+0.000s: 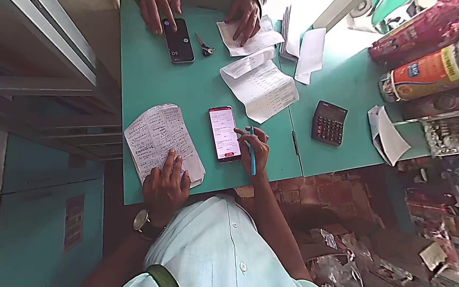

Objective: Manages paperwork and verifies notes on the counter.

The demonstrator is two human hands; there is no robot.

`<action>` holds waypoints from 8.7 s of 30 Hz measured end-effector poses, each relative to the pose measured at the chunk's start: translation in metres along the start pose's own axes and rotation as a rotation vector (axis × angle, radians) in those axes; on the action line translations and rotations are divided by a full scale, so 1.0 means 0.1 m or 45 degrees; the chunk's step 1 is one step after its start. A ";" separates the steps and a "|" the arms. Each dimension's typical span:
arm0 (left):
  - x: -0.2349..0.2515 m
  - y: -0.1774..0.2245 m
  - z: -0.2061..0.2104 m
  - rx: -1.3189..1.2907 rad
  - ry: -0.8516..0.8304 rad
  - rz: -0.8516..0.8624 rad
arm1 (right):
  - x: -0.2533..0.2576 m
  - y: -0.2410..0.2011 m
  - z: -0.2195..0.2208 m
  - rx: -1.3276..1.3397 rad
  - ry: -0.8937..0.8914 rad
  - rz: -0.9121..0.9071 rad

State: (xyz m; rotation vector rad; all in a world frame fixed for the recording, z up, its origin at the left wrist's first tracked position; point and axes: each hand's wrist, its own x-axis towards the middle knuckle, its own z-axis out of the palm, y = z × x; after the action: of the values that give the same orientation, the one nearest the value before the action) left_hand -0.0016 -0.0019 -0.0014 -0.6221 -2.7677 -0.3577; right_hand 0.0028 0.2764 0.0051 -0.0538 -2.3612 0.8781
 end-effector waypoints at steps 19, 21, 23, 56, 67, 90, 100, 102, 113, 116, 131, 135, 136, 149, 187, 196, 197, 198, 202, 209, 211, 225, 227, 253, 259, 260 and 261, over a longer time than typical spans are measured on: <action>-0.01 0.05 0.03 0.017 0.003 -0.050 | 0.03 0.01 -0.02 -0.074 -0.096 0.036; -0.03 0.02 0.01 0.029 0.003 -0.067 | 0.03 0.00 0.01 -0.050 -0.115 0.031; -0.01 0.03 0.02 0.047 0.005 -0.069 | 0.06 -0.01 -0.01 -0.048 -0.120 0.030; -0.01 0.02 0.05 0.047 0.030 -0.029 | 0.05 -0.01 0.02 -0.074 -0.066 -0.120; 0.07 -0.20 -0.11 -0.048 -0.166 0.130 | 0.24 -0.01 0.04 0.054 -0.054 0.039; 0.04 -0.18 -0.09 -0.064 -0.154 0.096 | 0.22 -0.57 0.19 0.709 0.248 0.399; 0.04 -0.20 -0.10 -0.055 -0.153 0.098 | 0.27 -0.98 1.18 0.496 -0.045 0.364; 0.06 -0.20 -0.10 -0.044 -0.150 0.103 | 0.28 -0.99 1.20 0.391 -0.051 0.351; 0.07 -0.21 -0.12 -0.073 -0.203 0.092 | 0.25 -1.01 1.20 0.353 0.082 0.399; 0.06 -0.20 -0.11 -0.074 -0.188 0.096 | 0.23 -1.00 1.21 0.261 0.007 0.348; 0.05 -0.18 -0.11 -0.015 -0.158 0.091 | 0.26 -1.02 1.20 0.308 -0.145 0.319; 0.05 -0.19 -0.11 -0.011 -0.147 0.086 | 0.26 -0.99 1.21 0.344 -0.146 0.285; 0.05 -0.18 -0.11 -0.012 -0.147 0.082 | 0.26 -0.99 1.22 0.329 -0.148 0.270; 0.02 -0.20 -0.07 -0.051 -0.132 0.102 | 0.22 -0.95 1.15 0.881 -0.011 0.354; 0.76 -0.32 0.15 -0.308 -0.040 0.147 | -0.32 -1.14 0.79 0.796 -0.045 0.163; 0.76 -0.31 0.17 -0.328 -0.007 0.159 | 0.44 -0.37 0.10 0.407 0.149 0.278; 0.76 -0.31 0.17 -0.325 -0.007 0.162 | 0.53 -0.24 0.09 0.304 0.125 0.244; 0.76 -0.31 0.18 -0.318 -0.004 0.162 | 0.60 -0.11 0.12 0.205 0.118 0.171; 0.77 -0.32 0.18 -0.300 0.026 0.165 | 0.73 0.19 0.31 -0.028 0.135 0.019; 0.76 -0.31 0.19 -0.285 0.056 0.145 | 0.70 0.19 0.35 -0.121 0.089 -0.051; 0.76 -0.31 0.19 -0.282 0.050 0.143 | 0.70 0.18 0.35 -0.130 0.083 -0.058; 0.75 -0.32 0.18 -0.298 0.034 0.165 | 0.59 0.15 0.26 0.216 0.267 -0.022; 0.75 -0.32 0.19 -0.311 0.042 0.169 | 0.40 0.01 0.12 0.289 0.243 0.011; 0.75 -0.32 0.17 -0.326 -0.031 0.160 | -0.23 -0.28 0.08 -0.122 -0.104 -0.141; 0.75 -0.31 0.16 -0.321 -0.027 0.163 | -0.26 -0.26 0.05 -0.045 0.048 -0.128; 0.75 -0.31 0.16 -0.321 -0.027 0.161 | -0.27 -0.25 0.05 -0.025 0.052 -0.138; 0.75 -0.31 0.16 -0.320 -0.028 0.159 | -0.27 -0.25 0.05 -0.013 0.040 -0.151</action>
State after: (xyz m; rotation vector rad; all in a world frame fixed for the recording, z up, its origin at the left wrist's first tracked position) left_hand -0.0838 0.0038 0.0029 -0.8577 -2.7095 -0.6807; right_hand 0.0262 0.2478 0.0032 0.0672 -2.3137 0.8029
